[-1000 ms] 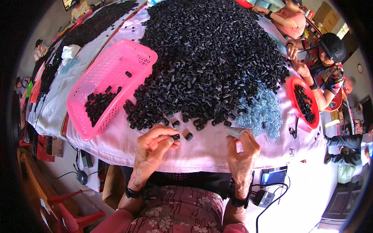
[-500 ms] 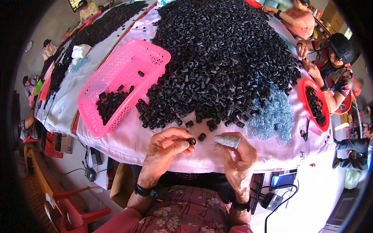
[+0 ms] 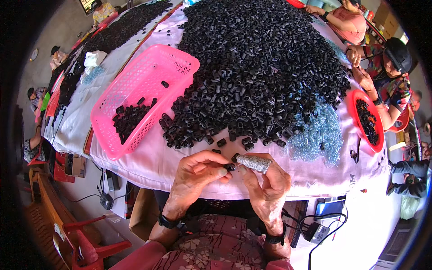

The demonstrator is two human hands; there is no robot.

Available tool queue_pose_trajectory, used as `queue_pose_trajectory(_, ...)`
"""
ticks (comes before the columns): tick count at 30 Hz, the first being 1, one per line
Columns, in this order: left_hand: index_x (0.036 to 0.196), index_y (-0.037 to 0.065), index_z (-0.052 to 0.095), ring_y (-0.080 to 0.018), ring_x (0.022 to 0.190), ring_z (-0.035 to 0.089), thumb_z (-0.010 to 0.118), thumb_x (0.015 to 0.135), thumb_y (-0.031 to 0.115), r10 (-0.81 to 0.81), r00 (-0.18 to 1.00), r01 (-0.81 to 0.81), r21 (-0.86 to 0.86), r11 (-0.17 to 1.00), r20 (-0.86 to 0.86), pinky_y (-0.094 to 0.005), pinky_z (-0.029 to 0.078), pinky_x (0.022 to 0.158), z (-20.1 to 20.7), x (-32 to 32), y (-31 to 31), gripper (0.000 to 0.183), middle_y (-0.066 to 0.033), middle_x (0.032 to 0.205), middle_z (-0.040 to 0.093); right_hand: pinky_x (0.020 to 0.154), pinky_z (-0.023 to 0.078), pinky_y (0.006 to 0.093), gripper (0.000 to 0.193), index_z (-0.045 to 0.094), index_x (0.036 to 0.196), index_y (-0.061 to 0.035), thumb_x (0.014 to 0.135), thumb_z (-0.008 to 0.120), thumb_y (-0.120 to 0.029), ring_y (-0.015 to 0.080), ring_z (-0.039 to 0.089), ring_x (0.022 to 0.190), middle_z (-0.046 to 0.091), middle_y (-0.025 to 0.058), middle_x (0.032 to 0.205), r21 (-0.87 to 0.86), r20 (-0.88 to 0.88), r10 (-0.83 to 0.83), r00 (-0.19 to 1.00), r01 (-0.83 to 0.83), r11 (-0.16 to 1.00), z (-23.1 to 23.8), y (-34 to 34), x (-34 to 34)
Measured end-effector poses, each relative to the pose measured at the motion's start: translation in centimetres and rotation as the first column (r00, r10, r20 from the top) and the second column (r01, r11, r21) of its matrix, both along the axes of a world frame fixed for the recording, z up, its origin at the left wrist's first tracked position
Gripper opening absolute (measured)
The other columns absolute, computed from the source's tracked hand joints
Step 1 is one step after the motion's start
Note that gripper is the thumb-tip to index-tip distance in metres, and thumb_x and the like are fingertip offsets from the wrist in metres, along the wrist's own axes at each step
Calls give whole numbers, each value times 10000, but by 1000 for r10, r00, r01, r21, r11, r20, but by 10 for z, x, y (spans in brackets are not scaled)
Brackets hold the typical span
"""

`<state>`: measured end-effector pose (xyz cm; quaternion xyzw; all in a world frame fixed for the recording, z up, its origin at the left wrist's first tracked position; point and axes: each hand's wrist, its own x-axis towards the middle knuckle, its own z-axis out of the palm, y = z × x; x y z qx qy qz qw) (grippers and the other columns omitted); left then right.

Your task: Sorting and checking small black components for shoe manufacturing.

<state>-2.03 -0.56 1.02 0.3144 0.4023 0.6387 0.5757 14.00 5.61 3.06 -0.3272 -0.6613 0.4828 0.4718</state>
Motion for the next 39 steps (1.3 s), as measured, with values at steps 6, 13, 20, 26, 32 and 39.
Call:
queue_pose_trajectory(6, 1043, -32, 645, -186, 853, 678, 658, 860, -37, 23, 999, -23, -3, 1000, 26, -319, 590, 782, 0, 2, 0, 184, -120, 982, 671, 697, 523, 268, 217, 673, 978, 10, 773, 680, 80, 184, 680, 823, 689, 109, 954, 201, 153, -76, 985, 44, 979, 0, 0, 0)
queue_pose_trajectory(13, 1049, -32, 636, -184, 877, 675, 645, 875, -32, 13, 1000, -13, 10, 1000, 28, -325, 589, 808, -3, 0, 1, 174, -122, 988, 669, 669, 527, 287, 204, 670, 957, 4, 763, 690, 66, 198, 685, 796, 695, 116, 958, 334, 195, -126, 973, 55, 941, 4, -3, -5)
queue_pose_trajectory(20, 1066, -30, 615, -191, 904, 675, 632, 888, -31, 19, 998, -21, 24, 999, 67, -325, 588, 824, -4, -2, 1, 179, -120, 983, 663, 697, 494, 270, 177, 669, 934, 12, 768, 693, 70, 172, 644, 823, 672, 105, 948, 233, 96, -122, 988, 96, 968, 1, -5, -8)
queue_pose_trajectory(26, 1066, -27, 616, -211, 883, 675, 636, 872, -34, 97, 991, -96, -18, 995, 96, -337, 572, 818, 0, 2, 1, 195, -129, 1007, 659, 701, 505, 276, 179, 674, 949, 9, 777, 686, 58, 173, 656, 805, 685, 103, 932, 294, 169, -147, 975, 93, 951, 6, -4, -8)
queue_pose_trajectory(32, 1083, -31, 614, -203, 904, 665, 622, 895, 9, 191, 973, -202, 71, 977, 130, -318, 554, 845, -7, -4, 0, 193, -138, 1053, 646, 710, 510, 275, 166, 680, 958, 19, 801, 640, 56, 172, 661, 789, 687, 103, 899, 177, 186, -265, 946, 233, 956, -6, 8, 5)
queue_pose_trajectory(39, 1111, -9, 594, -199, 938, 664, 613, 913, 25, 173, 972, -192, 114, 975, 157, -339, 542, 854, -9, -7, 3, 202, -118, 1054, 656, 600, 511, 275, 126, 653, 929, 44, 804, 666, 41, 165, 663, 689, 670, 117, 845, 128, 322, -176, 930, 141, 982, -7, 8, -3)
